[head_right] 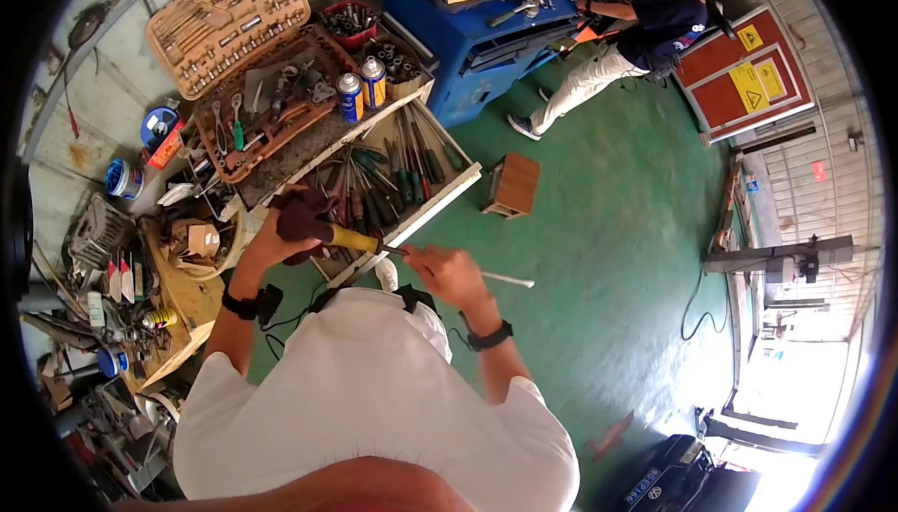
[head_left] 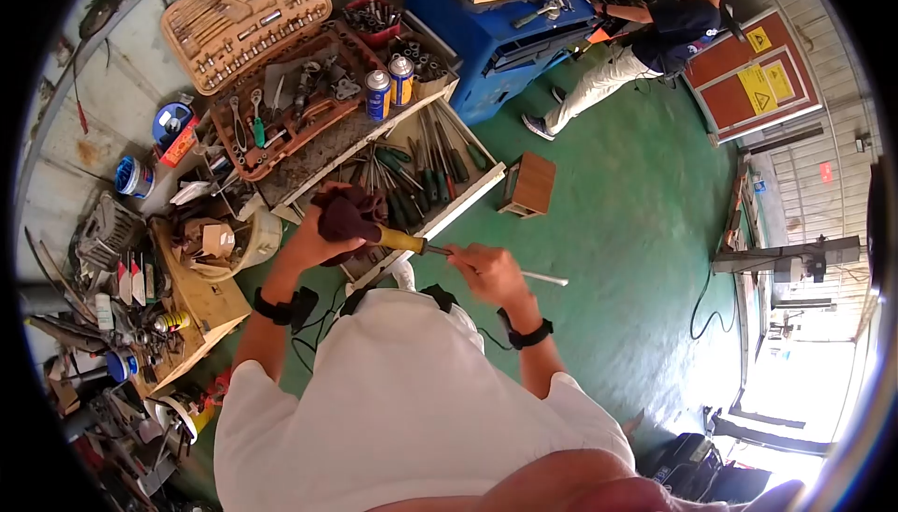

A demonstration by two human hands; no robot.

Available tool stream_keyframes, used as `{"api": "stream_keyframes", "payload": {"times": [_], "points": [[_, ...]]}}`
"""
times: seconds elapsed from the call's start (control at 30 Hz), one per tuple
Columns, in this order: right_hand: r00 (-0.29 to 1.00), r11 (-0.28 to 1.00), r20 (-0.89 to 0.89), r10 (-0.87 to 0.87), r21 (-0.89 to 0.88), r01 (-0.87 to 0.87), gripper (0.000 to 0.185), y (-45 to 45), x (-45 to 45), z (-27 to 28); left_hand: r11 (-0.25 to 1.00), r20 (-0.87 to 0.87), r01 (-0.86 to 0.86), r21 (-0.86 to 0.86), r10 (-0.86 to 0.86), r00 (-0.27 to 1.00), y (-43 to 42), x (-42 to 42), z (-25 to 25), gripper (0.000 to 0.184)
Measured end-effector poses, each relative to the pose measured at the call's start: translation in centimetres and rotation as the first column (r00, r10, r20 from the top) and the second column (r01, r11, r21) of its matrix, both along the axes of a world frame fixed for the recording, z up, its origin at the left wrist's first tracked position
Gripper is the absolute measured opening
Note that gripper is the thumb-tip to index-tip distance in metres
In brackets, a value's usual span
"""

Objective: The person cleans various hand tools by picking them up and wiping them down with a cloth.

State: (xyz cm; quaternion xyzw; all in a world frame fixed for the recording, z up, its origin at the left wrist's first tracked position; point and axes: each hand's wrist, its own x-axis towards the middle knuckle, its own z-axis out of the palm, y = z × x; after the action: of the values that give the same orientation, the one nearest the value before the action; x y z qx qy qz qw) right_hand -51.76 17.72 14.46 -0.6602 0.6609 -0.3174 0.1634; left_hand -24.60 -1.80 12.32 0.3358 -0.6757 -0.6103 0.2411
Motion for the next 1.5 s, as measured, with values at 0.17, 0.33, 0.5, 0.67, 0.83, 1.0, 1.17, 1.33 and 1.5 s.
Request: {"api": "stream_keyframes", "payload": {"times": [0.17, 0.33, 0.5, 0.67, 0.83, 1.0, 1.17, 1.33, 1.5], "points": [[0.934, 0.993, -0.341, 0.111, 0.005, -0.116, 0.013, -0.9, -1.1, 2.3, 0.96, 0.408, 0.262, -0.101, -0.201, 0.891, 0.2, -1.2, 2.2, 0.08], [0.986, 0.993, -0.121, 0.118, 0.004, -0.118, 0.017, -0.7, -1.1, -0.1, 0.993, 0.047, 0.064, 0.098, -0.069, 0.997, 1.0, -0.9, -1.3, 0.066], [0.968, 0.999, 0.249, 0.027, 0.013, -0.032, 0.017, -0.7, 1.4, -2.9, 0.81, -0.385, -0.158, 0.564, 0.427, 0.818, 2.7, -2.0, -1.8, 0.051], [0.788, 0.983, 0.601, -0.13, 0.183, 0.022, 0.021, -0.5, 4.2, -6.1, 0.556, -0.524, 0.158, 0.816, 0.594, 0.611, 2.9, -5.0, -2.4, 0.053], [0.815, 0.996, 0.574, -0.078, 0.018, 0.083, 0.023, -1.0, 2.6, -4.9, 0.598, -0.344, -0.095, 0.796, 0.576, 0.742, 1.7, -4.4, -3.0, 0.047], [0.96, 0.999, 0.281, 0.014, 0.042, -0.027, 0.019, -0.5, -1.3, 0.2, 0.984, -0.371, -0.175, 0.026, 0.172, 0.913, 2.1, -2.4, -0.5, 0.043], [0.936, 0.999, -0.349, 0.042, 0.029, -0.034, 0.015, -0.3, -1.8, 6.9, 0.783, 0.245, 0.462, -0.417, -0.392, 0.887, 1.4, -2.8, 4.7, 0.059], [0.786, 0.979, -0.584, 0.201, 0.094, -0.18, 0.009, -1.2, 0.1, 5.1, 0.744, 0.286, 0.552, -0.377, -0.473, 0.833, 5.0, -5.7, 2.2, 0.06], [0.832, 0.977, -0.514, 0.21, 0.079, -0.198, 0.008, -1.4, 0.4, 3.7, 0.785, 0.211, 0.484, -0.387, -0.436, 0.875, 5.0, -5.4, 0.4, 0.059]]}}
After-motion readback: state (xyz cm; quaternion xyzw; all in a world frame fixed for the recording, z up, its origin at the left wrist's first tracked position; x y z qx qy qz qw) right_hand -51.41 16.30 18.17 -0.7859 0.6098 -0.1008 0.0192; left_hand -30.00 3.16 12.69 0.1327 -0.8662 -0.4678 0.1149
